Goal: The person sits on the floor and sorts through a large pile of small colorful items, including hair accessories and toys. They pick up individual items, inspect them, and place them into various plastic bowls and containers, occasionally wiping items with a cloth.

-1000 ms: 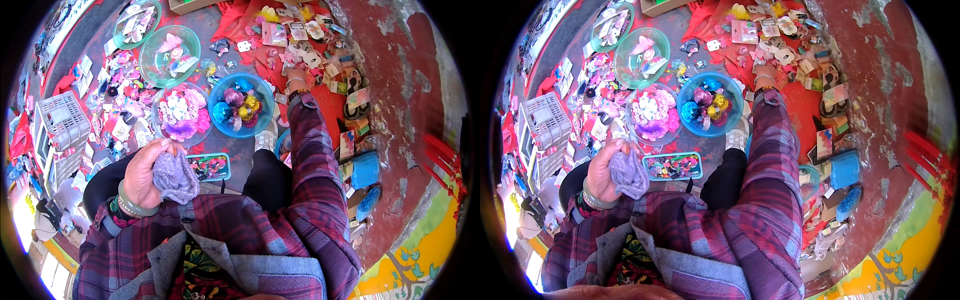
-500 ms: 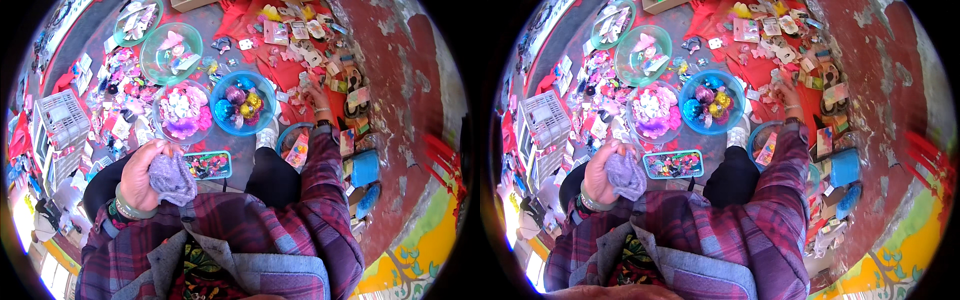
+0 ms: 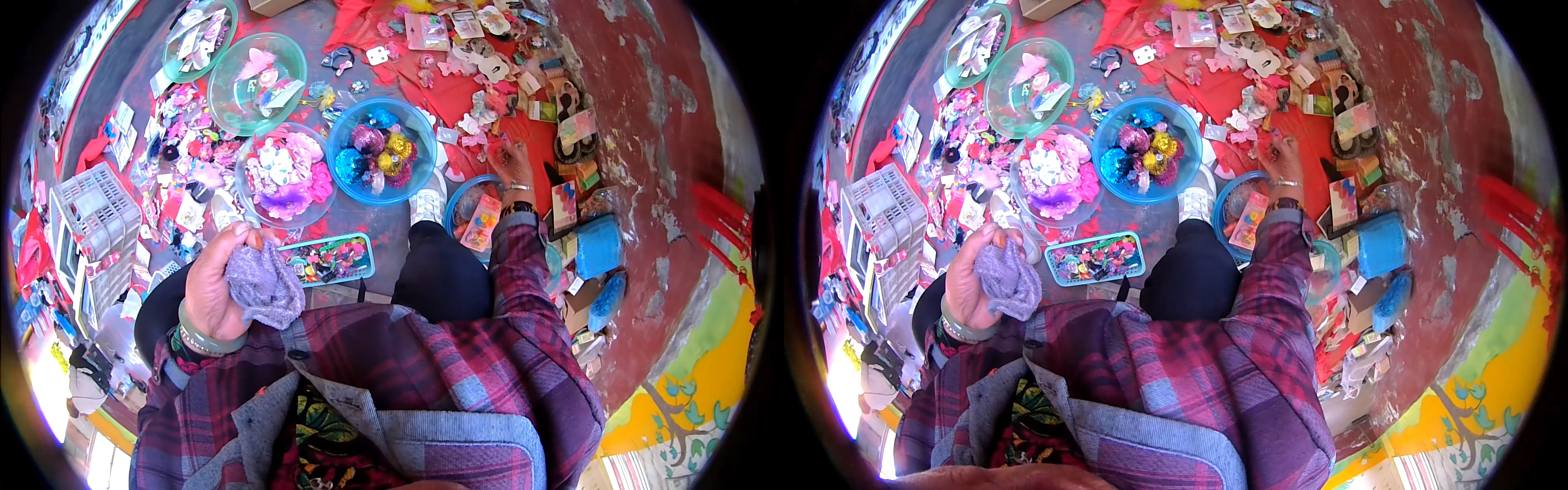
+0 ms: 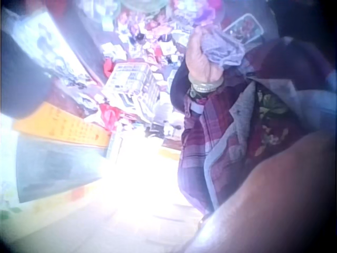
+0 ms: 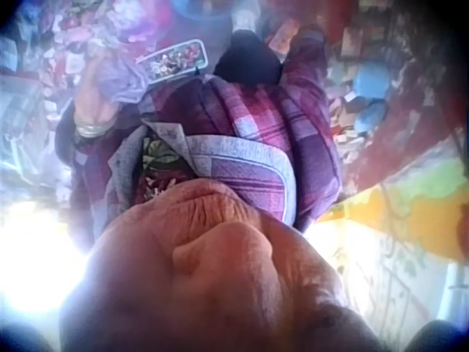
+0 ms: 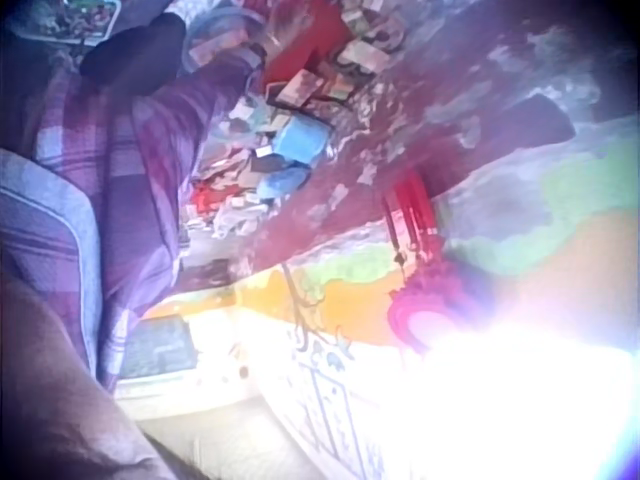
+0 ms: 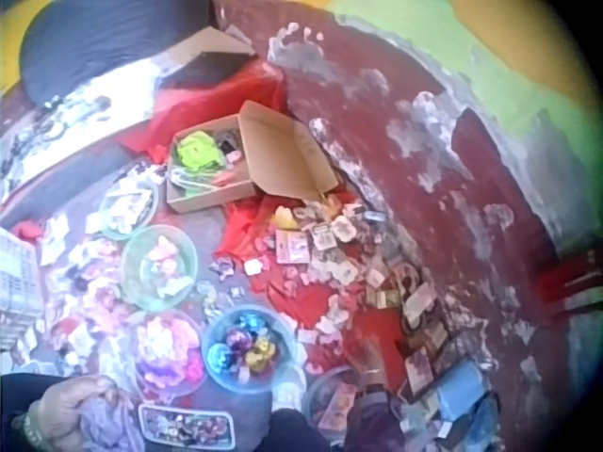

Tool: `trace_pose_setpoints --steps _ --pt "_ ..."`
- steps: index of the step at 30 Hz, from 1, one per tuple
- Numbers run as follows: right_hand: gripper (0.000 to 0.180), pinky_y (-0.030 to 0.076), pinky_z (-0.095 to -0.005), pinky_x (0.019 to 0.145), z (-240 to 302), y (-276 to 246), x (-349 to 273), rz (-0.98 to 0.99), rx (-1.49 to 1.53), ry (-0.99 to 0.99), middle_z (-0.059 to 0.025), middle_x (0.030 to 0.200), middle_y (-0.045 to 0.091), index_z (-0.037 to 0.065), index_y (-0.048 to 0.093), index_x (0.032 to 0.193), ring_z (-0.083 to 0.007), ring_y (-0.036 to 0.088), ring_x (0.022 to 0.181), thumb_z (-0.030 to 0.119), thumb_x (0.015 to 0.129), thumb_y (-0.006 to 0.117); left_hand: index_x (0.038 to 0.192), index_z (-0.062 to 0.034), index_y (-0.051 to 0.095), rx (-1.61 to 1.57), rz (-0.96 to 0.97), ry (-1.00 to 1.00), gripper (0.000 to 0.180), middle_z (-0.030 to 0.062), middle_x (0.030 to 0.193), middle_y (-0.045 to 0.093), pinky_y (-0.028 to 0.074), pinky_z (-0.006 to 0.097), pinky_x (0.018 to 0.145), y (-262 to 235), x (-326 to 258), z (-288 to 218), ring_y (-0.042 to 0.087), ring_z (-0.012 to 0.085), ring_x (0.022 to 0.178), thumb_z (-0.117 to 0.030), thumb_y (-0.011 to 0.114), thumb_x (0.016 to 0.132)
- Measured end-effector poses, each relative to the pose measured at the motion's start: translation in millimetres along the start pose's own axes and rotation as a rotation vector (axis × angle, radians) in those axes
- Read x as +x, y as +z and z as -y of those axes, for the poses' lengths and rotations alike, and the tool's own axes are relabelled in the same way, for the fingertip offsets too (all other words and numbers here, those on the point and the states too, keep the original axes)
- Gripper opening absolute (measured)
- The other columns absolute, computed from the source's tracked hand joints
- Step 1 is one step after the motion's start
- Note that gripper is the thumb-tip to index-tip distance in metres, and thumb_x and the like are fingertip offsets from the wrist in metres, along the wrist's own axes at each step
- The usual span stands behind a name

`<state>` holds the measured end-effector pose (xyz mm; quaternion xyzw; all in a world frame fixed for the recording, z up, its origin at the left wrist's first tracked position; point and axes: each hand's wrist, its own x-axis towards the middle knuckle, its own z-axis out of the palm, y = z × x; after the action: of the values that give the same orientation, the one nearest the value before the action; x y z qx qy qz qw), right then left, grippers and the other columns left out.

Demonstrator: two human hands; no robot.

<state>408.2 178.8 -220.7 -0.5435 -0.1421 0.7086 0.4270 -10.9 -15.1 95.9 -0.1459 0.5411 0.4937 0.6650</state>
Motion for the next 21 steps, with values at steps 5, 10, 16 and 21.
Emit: trace_pose_setpoints --steps 5,10,16,21 --pt "0.021 0.048 -0.0319 0.068 -27.5 32.8 45.2 0.169 -0.650 0.192 -0.0047 0.071 0.058 0.009 0.055 0.090 -0.0161 0.058 0.068 0.018 0.074 0.063 0.076 -0.0039 0.054 0.003 0.010 0.003 0.020 0.0093 0.085 0.058 0.047 0.034 0.069 1.6 1.4 2.3 0.057 0.0183 0.073 -0.021 0.050 0.085" --pt "0.038 0.046 -0.0396 0.078 -51.7 55.6 49.3 0.083 -1.526 -0.268 -0.0179 0.090 0.062 0.005 0.054 0.103 -0.0331 0.059 0.085 0.027 0.072 0.056 0.076 -0.0036 0.054 0.008 0.018 0.013 0.019 0.0091 0.085 0.058 0.047 0.034 0.070 2.5 2.5 3.9 0.056 0.0182 0.074 -0.020 0.049 0.085" --pt "0.046 0.044 -0.0406 0.081 -10.2 36.6 32.0 -0.423 -1.432 -0.169 -0.0233 0.101 0.058 0.005 0.051 0.109 -0.0352 0.056 0.095 0.030 0.070 0.050 0.073 -0.0048 0.051 0.022 -0.027 0.005 0.020 0.0107 0.084 0.054 0.045 0.031 0.070 8.1 0.3 2.1 0.054 0.0204 0.076 -0.021 0.050 0.085" --pt "0.048 0.044 -0.0404 0.080 -32.4 68.0 16.3 -0.213 -1.551 -0.109 -0.0215 0.101 0.058 0.008 0.053 0.108 -0.0354 0.056 0.096 0.035 0.068 0.053 0.076 -0.0040 0.053 0.010 0.034 0.003 0.018 0.0094 0.086 0.057 0.047 0.035 0.070 3.6 1.5 3.5 0.056 0.0189 0.074 -0.020 0.049 0.085"
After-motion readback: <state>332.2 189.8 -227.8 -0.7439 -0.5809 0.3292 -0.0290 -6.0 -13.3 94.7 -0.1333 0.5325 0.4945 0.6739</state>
